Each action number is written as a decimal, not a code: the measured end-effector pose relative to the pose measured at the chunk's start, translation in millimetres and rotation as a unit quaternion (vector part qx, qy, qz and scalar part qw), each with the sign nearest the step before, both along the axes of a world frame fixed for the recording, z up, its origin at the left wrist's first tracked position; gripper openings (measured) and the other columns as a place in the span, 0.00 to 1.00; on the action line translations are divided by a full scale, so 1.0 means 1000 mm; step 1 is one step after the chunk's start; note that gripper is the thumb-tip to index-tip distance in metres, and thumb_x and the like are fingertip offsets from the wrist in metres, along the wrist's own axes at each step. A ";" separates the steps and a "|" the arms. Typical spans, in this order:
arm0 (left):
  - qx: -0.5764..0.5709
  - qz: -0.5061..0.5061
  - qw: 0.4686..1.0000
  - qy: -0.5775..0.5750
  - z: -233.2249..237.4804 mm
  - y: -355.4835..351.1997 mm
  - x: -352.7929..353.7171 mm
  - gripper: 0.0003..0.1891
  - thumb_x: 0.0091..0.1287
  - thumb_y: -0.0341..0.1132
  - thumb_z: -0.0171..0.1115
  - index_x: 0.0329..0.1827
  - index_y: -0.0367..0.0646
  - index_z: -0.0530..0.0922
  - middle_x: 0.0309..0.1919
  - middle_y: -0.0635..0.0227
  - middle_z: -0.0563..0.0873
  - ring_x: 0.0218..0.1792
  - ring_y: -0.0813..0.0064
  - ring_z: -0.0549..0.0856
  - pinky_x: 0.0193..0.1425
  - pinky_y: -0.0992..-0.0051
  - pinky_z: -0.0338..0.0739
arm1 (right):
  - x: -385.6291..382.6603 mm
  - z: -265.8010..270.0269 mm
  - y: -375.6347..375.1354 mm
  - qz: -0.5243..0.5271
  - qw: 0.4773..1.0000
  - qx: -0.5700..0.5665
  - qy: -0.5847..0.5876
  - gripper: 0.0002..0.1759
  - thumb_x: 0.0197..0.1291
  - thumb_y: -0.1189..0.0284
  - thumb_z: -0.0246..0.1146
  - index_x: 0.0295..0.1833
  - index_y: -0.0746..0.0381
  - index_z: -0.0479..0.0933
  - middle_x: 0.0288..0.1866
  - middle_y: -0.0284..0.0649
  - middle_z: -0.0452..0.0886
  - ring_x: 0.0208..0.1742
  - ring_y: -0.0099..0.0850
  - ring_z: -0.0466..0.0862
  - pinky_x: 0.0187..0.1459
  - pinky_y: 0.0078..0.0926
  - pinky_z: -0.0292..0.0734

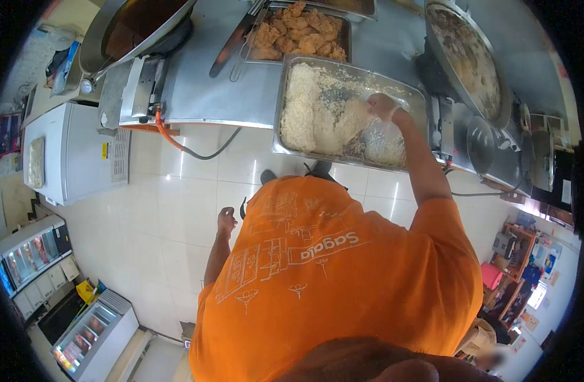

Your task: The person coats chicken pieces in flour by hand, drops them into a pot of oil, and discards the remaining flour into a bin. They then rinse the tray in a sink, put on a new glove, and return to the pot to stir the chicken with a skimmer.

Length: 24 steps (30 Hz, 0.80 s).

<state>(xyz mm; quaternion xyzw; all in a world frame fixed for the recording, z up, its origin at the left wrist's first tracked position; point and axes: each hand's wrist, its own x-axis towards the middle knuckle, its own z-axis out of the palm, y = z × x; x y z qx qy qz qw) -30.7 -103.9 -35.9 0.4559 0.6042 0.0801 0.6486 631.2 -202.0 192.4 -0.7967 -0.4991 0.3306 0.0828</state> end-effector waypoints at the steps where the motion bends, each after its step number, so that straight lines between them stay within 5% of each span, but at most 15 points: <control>1: -0.003 -0.012 0.999 0.033 0.012 0.004 0.010 0.16 0.64 0.42 0.51 0.49 0.42 0.73 0.18 0.69 0.73 0.18 0.77 0.77 0.19 0.77 0.70 | 0.007 -0.013 0.009 0.015 0.997 -0.015 -0.070 0.16 0.51 0.70 0.58 0.44 0.67 0.74 0.36 0.45 0.80 0.36 0.39 0.79 0.41 0.33 0.74; 3: -0.011 -0.036 0.994 0.099 0.046 0.013 0.037 0.16 0.64 0.42 0.51 0.49 0.42 0.73 0.18 0.69 0.73 0.18 0.77 0.77 0.20 0.77 0.70 | 0.005 -0.045 0.028 0.043 0.976 -0.046 -0.208 0.19 0.52 0.66 0.57 0.47 0.67 0.74 0.41 0.50 0.80 0.42 0.45 0.79 0.48 0.37 0.73; 5: -0.002 -0.028 0.994 0.102 0.044 0.014 0.047 0.16 0.64 0.42 0.51 0.49 0.42 0.73 0.17 0.70 0.73 0.18 0.78 0.76 0.19 0.77 0.69 | -0.026 -0.065 0.041 0.117 0.969 0.173 -0.133 0.21 0.52 0.64 0.56 0.48 0.67 0.74 0.43 0.54 0.79 0.45 0.50 0.78 0.51 0.40 0.71; 7: 0.006 -0.028 0.994 0.108 0.047 0.013 0.056 0.16 0.64 0.41 0.52 0.49 0.42 0.73 0.17 0.70 0.73 0.18 0.78 0.76 0.19 0.78 0.68 | -0.044 -0.158 0.059 0.160 0.974 0.145 -0.076 0.24 0.51 0.62 0.58 0.49 0.68 0.74 0.45 0.56 0.78 0.48 0.49 0.77 0.53 0.39 0.70; 10: 0.008 -0.027 0.994 0.101 0.048 0.009 0.067 0.15 0.64 0.42 0.53 0.49 0.43 0.74 0.16 0.70 0.73 0.17 0.78 0.76 0.18 0.78 0.68 | -0.101 -0.076 0.077 0.173 0.970 -0.151 -0.076 0.27 0.49 0.60 0.61 0.51 0.68 0.72 0.47 0.59 0.76 0.51 0.48 0.76 0.54 0.38 0.69; 13: 0.000 -0.031 0.996 0.087 0.037 -0.002 0.062 0.15 0.64 0.42 0.54 0.49 0.43 0.74 0.16 0.70 0.73 0.16 0.79 0.75 0.17 0.78 0.67 | -0.105 -0.076 0.068 -0.043 0.998 -0.005 0.035 0.29 0.47 0.60 0.64 0.51 0.68 0.72 0.48 0.60 0.75 0.52 0.47 0.76 0.53 0.37 0.70; 16: 0.003 -0.043 0.994 0.096 0.026 -0.017 0.056 0.15 0.64 0.42 0.54 0.48 0.43 0.74 0.16 0.70 0.73 0.16 0.78 0.75 0.17 0.78 0.67 | -0.119 -0.079 0.052 -0.034 0.989 0.137 0.038 0.25 0.47 0.61 0.65 0.48 0.66 0.72 0.47 0.55 0.76 0.49 0.46 0.77 0.50 0.36 0.72; 18: -0.029 0.006 0.998 0.054 0.013 -0.025 0.042 0.14 0.64 0.41 0.54 0.48 0.43 0.74 0.17 0.69 0.73 0.16 0.77 0.76 0.17 0.77 0.68 | -0.111 -0.058 0.044 -0.008 0.988 0.133 0.073 0.24 0.47 0.61 0.65 0.47 0.65 0.72 0.46 0.52 0.76 0.48 0.44 0.76 0.49 0.35 0.72; 20: 0.021 -0.068 0.991 0.114 0.025 -0.027 0.049 0.14 0.64 0.41 0.53 0.48 0.43 0.74 0.17 0.68 0.74 0.17 0.76 0.77 0.17 0.77 0.69 | -0.091 -0.053 0.028 0.014 0.978 0.175 0.117 0.22 0.49 0.63 0.65 0.47 0.63 0.71 0.40 0.44 0.74 0.42 0.36 0.74 0.45 0.32 0.71; 23: -0.019 -0.024 0.993 0.112 0.015 -0.024 0.045 0.14 0.64 0.41 0.53 0.48 0.43 0.74 0.17 0.68 0.74 0.17 0.76 0.77 0.17 0.77 0.68 | -0.064 0.011 -0.005 -0.060 0.956 0.178 0.225 0.21 0.49 0.67 0.65 0.48 0.63 0.70 0.34 0.39 0.71 0.36 0.30 0.71 0.40 0.28 0.70; 24: -0.020 -0.040 0.987 0.157 0.046 -0.021 0.062 0.14 0.64 0.41 0.53 0.47 0.44 0.74 0.17 0.68 0.74 0.17 0.76 0.76 0.17 0.77 0.68 | -0.053 0.023 -0.014 -0.082 0.940 0.178 0.279 0.21 0.49 0.67 0.65 0.48 0.63 0.71 0.32 0.38 0.70 0.34 0.29 0.71 0.39 0.27 0.70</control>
